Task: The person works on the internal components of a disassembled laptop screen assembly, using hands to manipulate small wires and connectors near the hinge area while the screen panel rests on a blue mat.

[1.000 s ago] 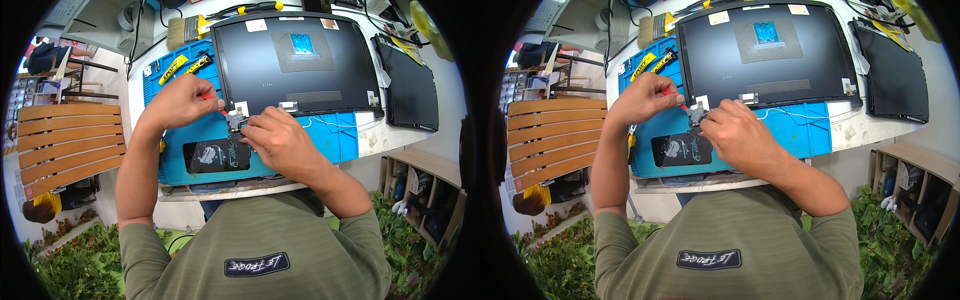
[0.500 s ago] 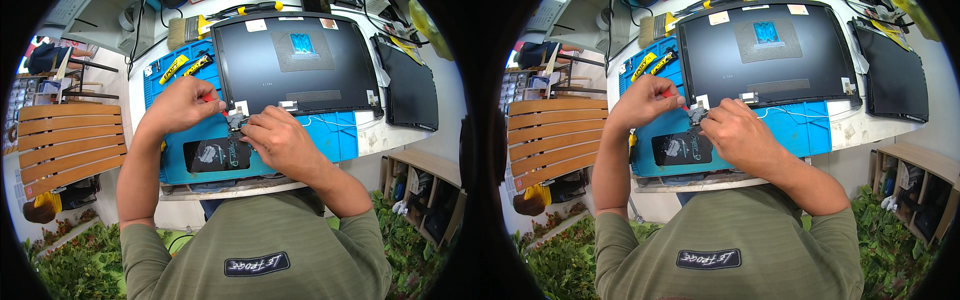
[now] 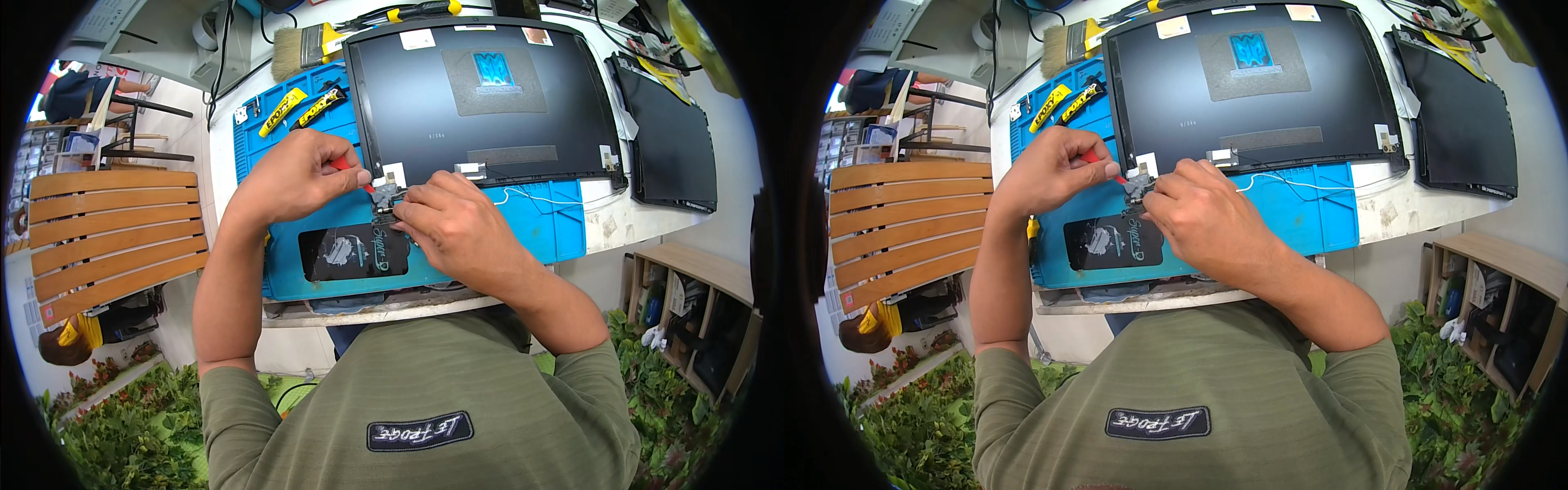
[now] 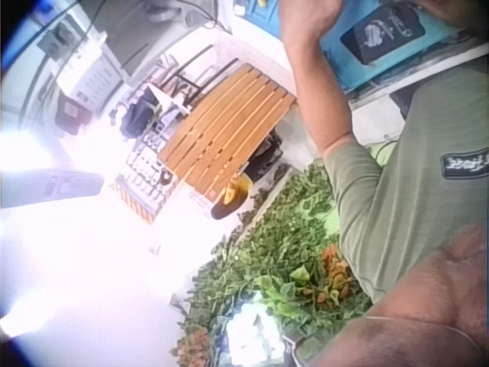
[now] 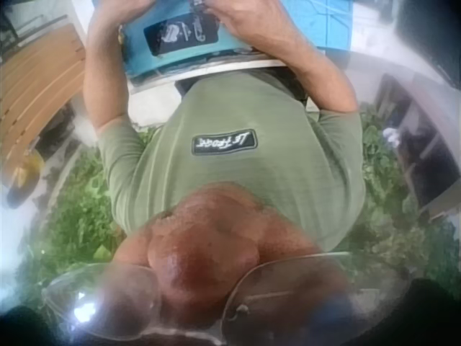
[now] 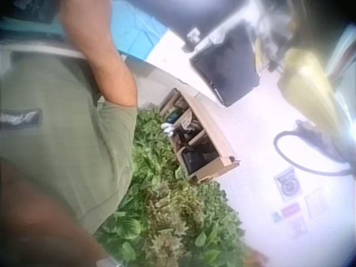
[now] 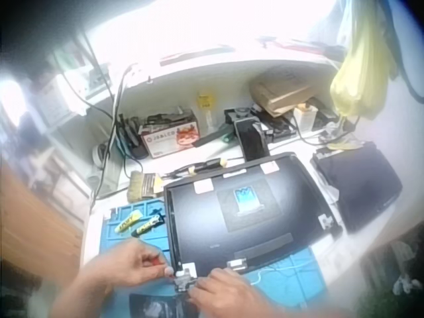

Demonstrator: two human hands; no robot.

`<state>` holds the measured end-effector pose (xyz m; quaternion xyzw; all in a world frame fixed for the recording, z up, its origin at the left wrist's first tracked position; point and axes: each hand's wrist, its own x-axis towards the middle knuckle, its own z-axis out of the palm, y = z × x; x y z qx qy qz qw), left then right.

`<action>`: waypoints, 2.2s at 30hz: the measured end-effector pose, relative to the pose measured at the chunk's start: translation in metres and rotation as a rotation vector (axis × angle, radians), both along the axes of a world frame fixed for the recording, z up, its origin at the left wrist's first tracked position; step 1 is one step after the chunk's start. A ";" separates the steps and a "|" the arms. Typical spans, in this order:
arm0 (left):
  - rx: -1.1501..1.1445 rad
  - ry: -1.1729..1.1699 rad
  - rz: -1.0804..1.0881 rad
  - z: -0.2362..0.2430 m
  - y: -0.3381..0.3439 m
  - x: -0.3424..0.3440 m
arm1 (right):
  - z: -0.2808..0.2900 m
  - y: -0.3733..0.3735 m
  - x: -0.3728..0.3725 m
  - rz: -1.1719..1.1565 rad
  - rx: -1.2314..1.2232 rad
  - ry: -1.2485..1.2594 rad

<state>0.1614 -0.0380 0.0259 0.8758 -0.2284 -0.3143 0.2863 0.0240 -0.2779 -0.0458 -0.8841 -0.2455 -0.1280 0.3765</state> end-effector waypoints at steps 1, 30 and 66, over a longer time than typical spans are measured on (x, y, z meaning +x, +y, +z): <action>-0.011 0.002 -0.008 0.000 -0.001 -0.001 | 0.000 0.000 0.000 0.001 0.000 0.000; -0.039 -0.053 -0.063 -0.004 0.000 -0.008 | 0.001 0.000 0.000 0.003 0.005 0.007; -0.141 0.010 0.013 0.007 -0.006 -0.004 | 0.002 -0.002 0.000 0.001 0.000 0.016</action>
